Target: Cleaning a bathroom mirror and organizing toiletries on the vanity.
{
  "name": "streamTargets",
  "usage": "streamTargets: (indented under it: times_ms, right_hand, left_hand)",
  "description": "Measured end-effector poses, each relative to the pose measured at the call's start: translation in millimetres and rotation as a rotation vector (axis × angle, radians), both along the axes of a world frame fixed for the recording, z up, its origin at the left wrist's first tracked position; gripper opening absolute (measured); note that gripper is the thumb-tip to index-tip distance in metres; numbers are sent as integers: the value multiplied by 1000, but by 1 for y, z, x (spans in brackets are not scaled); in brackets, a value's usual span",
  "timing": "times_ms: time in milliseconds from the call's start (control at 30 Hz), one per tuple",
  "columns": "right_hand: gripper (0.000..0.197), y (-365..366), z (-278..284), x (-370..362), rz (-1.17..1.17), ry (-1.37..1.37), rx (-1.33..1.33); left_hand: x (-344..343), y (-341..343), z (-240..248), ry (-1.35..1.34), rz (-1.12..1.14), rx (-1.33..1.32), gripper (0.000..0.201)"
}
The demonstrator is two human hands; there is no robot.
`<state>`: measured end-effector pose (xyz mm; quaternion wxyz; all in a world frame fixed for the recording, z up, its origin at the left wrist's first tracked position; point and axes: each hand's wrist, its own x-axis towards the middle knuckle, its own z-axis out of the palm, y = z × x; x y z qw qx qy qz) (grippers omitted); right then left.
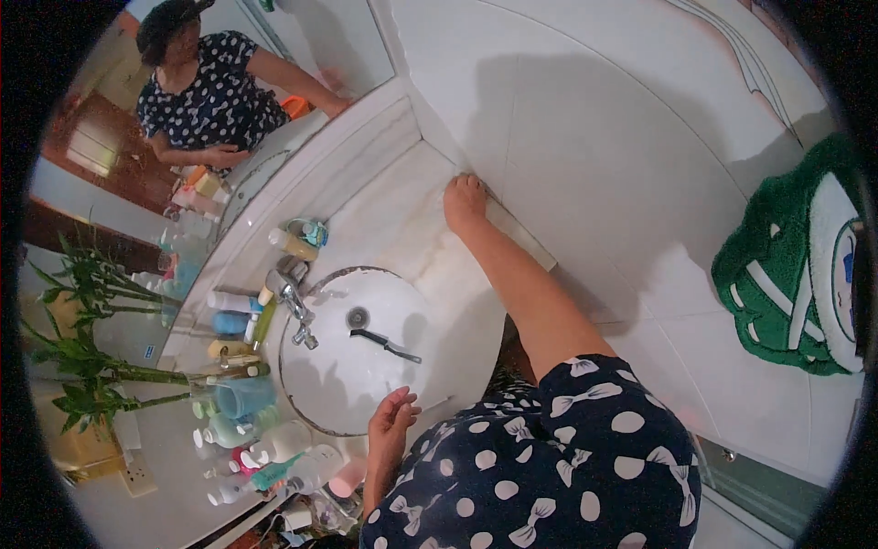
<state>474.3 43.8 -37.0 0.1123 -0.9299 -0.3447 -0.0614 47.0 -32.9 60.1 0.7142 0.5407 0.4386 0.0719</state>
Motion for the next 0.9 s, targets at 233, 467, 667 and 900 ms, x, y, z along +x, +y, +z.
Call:
streamTargets:
  times_ms: [233,467,667,900]
  right_hand:
    - [41,-94,-4,-33,23,106,61]
    - [47,-170,-16,-64,-25,-145,98]
    - [40,-61,10,-35,-22,-37,-46]
    - [29,86,20,20,91,-124,-255]
  left_hand:
    - [-6,6,-11,-6,-54,18,36]
    - [-14,13,-21,-34,-47,13,35]
    - [-14,27,-17,-6,6,43,37]
    - [-18,30,-21,46,183,-16,36]
